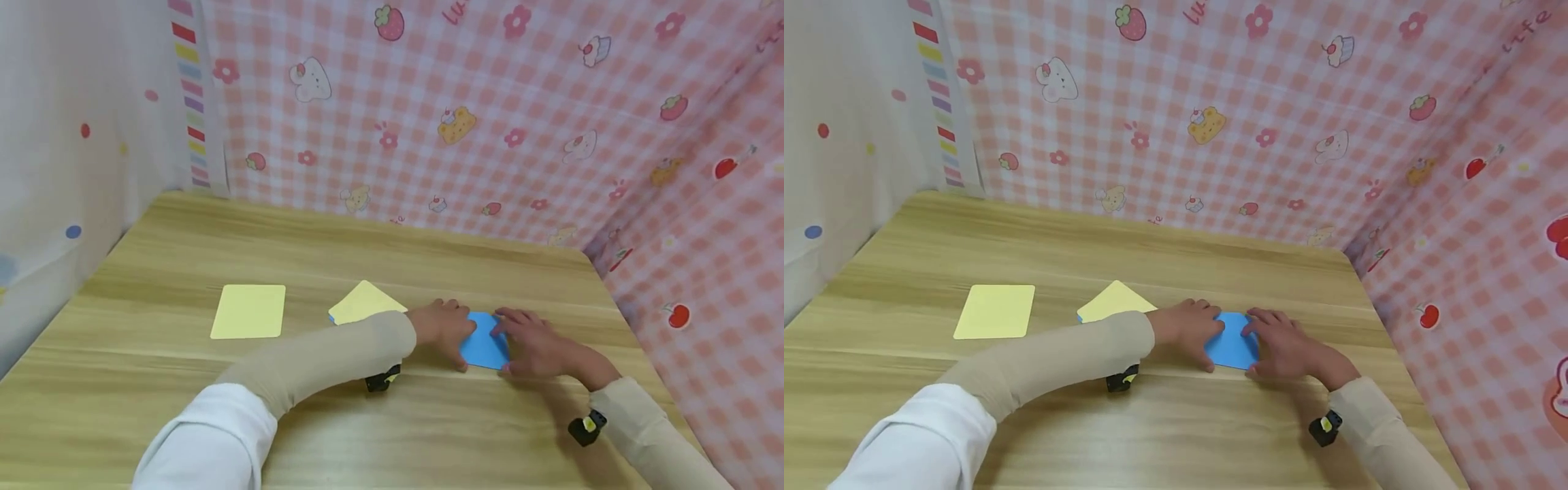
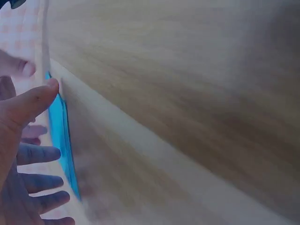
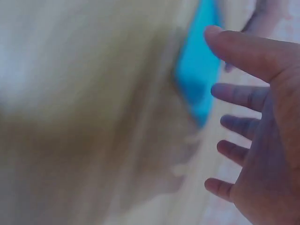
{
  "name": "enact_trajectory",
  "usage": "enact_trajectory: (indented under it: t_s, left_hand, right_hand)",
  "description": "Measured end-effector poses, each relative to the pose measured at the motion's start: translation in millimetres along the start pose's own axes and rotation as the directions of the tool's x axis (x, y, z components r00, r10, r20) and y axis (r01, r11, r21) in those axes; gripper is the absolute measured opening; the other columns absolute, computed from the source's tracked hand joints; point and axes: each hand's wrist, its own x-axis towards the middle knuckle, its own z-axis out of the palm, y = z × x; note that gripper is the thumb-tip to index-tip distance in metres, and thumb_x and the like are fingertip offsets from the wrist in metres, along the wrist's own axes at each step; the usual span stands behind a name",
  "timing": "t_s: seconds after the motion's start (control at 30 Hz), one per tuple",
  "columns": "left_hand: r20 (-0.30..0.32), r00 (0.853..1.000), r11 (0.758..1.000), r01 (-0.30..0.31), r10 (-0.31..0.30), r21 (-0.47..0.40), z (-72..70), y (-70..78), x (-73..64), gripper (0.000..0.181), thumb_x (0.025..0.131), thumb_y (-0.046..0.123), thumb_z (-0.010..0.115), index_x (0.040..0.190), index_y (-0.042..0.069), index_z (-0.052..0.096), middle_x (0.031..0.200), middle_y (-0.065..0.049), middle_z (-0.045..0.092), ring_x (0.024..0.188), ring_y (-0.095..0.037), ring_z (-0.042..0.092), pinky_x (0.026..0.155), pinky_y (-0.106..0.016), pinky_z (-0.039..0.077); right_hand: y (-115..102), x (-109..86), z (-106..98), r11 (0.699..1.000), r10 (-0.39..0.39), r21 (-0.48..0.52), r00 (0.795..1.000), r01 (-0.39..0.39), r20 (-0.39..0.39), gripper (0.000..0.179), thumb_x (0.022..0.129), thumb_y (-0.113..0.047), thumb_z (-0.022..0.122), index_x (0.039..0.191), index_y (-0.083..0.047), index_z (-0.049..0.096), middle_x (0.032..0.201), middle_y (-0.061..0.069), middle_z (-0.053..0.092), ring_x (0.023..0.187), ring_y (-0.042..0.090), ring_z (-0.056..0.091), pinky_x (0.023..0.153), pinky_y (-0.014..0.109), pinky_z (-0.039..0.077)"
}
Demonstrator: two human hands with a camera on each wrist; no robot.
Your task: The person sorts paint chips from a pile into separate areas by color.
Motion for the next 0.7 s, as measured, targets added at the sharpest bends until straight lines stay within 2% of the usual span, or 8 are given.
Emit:
enact_trajectory:
  t_s: [0.13,0.23,0.3,0.4,0.47,0.57,0.7]
  left_hand:
    - [0.004,1.0,1.0,-0.03,0.03,0.003,-13.5,-25.8,-27.1,0.079,0.088,0.064,0.067,0.147,0.015,0.052,0.153,-0.008,0.046,0.14,-0.028,0.042,0.113,-0.046,0.038]
    - [0.042,0.999,0.997,-0.032,0.035,-0.066,-29.7,-56.7,-61.2,0.08,0.091,0.055,0.07,0.153,0.011,0.044,0.159,-0.01,0.039,0.147,-0.029,0.033,0.118,-0.046,0.031]
    - [0.069,0.997,0.994,-0.033,0.04,-0.109,-33.8,-79.0,-85.4,0.083,0.091,0.05,0.072,0.154,0.008,0.041,0.16,-0.012,0.037,0.149,-0.03,0.03,0.12,-0.046,0.027]
    - [0.091,0.995,0.989,-0.023,0.037,-0.149,-26.3,-106.1,-113.4,0.091,0.085,0.046,0.079,0.155,0.005,0.038,0.16,-0.015,0.036,0.149,-0.033,0.03,0.12,-0.047,0.026]
    - [0.099,0.995,0.987,-0.014,0.03,-0.158,-15.4,-118.5,-124.2,0.096,0.082,0.044,0.082,0.156,0.004,0.036,0.161,-0.017,0.033,0.149,-0.035,0.029,0.12,-0.048,0.027]
    - [0.111,0.994,0.982,0.013,0.008,-0.187,-1.0,-127.6,-132.4,0.101,0.08,0.043,0.084,0.157,0.003,0.032,0.163,-0.017,0.029,0.151,-0.034,0.025,0.12,-0.048,0.026]
    - [0.114,0.993,0.971,0.047,-0.02,-0.235,7.4,-129.7,-136.2,0.099,0.083,0.042,0.08,0.158,0.003,0.029,0.164,-0.015,0.028,0.151,-0.032,0.025,0.12,-0.045,0.027]
  right_hand:
    - [-24.3,19.4,-11.6,1.0,-0.007,0.0,0.998,0.007,-0.063,0.048,0.092,-0.029,0.075,0.131,-0.007,0.057,0.152,0.025,0.041,0.134,0.052,0.037,0.094,0.074,0.031]
    - [-52.5,38.8,-12.5,0.999,-0.036,-0.028,0.992,0.032,-0.121,0.044,0.095,-0.026,0.072,0.131,-0.005,0.056,0.146,0.022,0.048,0.131,0.049,0.042,0.092,0.071,0.035]
    - [-74.0,52.2,-7.7,0.998,-0.038,-0.055,0.99,0.03,-0.139,0.044,0.094,-0.026,0.073,0.129,-0.005,0.056,0.141,0.018,0.052,0.128,0.045,0.045,0.091,0.069,0.037]
    - [-105.5,72.9,4.7,0.996,-0.016,-0.09,0.993,0.005,-0.121,0.053,0.092,-0.036,0.074,0.132,-0.006,0.055,0.138,0.013,0.055,0.127,0.042,0.046,0.093,0.066,0.039]
    - [-123.0,87.4,14.8,0.994,0.006,-0.11,0.995,-0.017,-0.095,0.066,0.089,-0.046,0.075,0.136,-0.007,0.053,0.139,0.013,0.053,0.128,0.04,0.046,0.093,0.063,0.04]
    - [-141.1,106.2,27.6,0.994,0.015,-0.106,0.999,-0.02,-0.045,0.08,0.084,-0.057,0.075,0.142,-0.007,0.05,0.139,0.015,0.051,0.128,0.038,0.044,0.093,0.059,0.039]
    - [-149.0,122.2,38.7,0.996,0.001,-0.091,1.0,0.0,0.002,0.084,0.083,-0.058,0.075,0.143,-0.006,0.048,0.134,0.015,0.05,0.12,0.034,0.046,0.091,0.051,0.041]
